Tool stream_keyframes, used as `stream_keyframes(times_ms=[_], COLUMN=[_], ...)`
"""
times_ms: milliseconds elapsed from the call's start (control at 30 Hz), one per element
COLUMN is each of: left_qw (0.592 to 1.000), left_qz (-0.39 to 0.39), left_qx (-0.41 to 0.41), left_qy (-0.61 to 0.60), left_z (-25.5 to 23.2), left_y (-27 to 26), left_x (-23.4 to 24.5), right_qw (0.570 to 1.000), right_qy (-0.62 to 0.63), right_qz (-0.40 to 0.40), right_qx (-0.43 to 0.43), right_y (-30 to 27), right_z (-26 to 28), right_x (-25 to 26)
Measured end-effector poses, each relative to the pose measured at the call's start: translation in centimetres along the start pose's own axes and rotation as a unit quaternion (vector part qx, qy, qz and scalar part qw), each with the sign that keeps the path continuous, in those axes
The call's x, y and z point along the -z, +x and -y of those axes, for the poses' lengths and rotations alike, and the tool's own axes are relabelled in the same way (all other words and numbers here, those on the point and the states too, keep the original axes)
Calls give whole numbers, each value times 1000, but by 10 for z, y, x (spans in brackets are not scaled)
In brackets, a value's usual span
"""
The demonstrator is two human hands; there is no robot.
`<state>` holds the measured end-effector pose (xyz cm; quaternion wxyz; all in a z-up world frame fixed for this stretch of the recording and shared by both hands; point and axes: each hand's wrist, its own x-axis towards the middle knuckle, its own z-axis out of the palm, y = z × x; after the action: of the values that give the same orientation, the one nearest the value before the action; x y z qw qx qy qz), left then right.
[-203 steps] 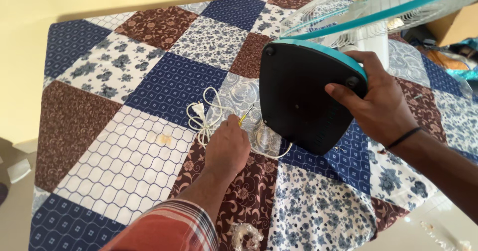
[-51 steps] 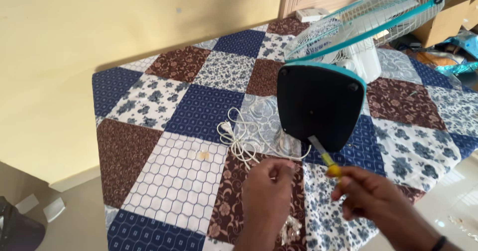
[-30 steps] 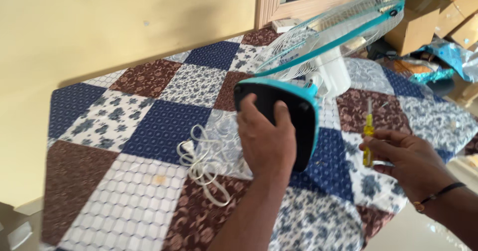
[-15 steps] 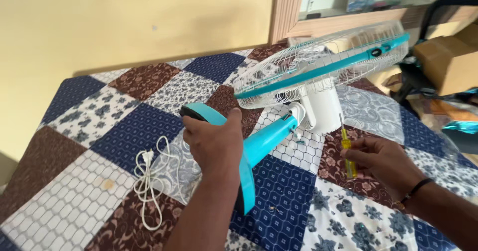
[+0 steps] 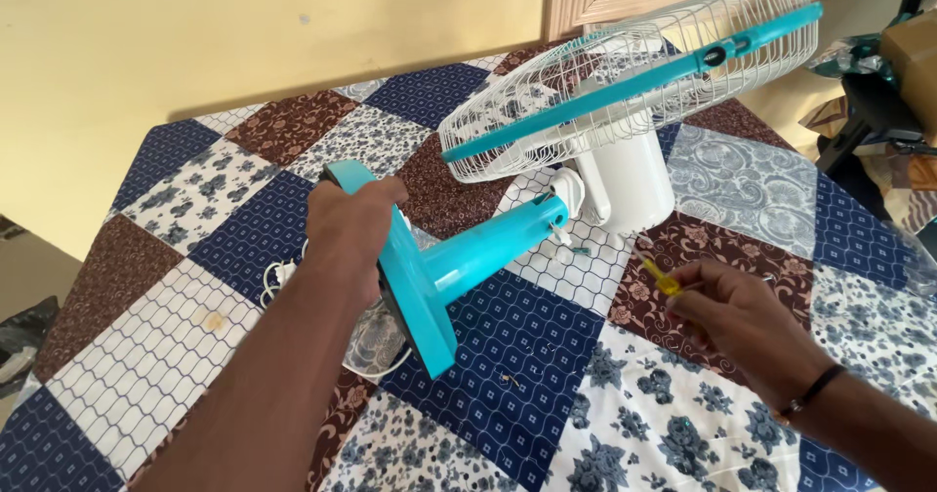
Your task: The person assembles a table fan by attaching the fan head to the base and securing it with screws. They use a screwdriver to tighten the screws and ensure the fan is stable.
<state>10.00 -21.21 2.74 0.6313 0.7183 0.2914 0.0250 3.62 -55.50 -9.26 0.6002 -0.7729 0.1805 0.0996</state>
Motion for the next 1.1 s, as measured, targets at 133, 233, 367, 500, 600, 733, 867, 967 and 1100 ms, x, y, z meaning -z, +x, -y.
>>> stream_keyframes(times_ms=[133,233,367,500,600,733,867,967,1100], left_qw=[999,1000,998,997,941,793,760,743,743], left_qz=[18,6,38,-1,-156,-211,12,106,172], left_qx=[-30,-23,-32,-67,-279,-549,-618,-595,-456], left_qy=[21,20,29,48,110,158,199,289,459], left_z=[-2,-5,-8,0,9,23,49,59,57], left_y=[8,15,24,24,18,-11,-34,-29,-2], left_x=[4,7,9,9,14,9,-12,-38,-77], right_qw=[1000,999,1000,999,997,995,994,977,941], right_qy=[-17,-19,-22,-29,-31,-26,-71,-196,-325], right_qz=[15,23,9,-23,-60,-90,-86,-74,-57], right_qx=[-18,-11,-11,-31,-48,-38,-4,25,72], right_y=[-7,-8,-10,-18,-21,-26,-19,-4,28], right_z=[0,-2,-11,-10,-5,3,10,18,29], right_x=[-9,-9,-2,-3,-11,-23,-29,-30,-33])
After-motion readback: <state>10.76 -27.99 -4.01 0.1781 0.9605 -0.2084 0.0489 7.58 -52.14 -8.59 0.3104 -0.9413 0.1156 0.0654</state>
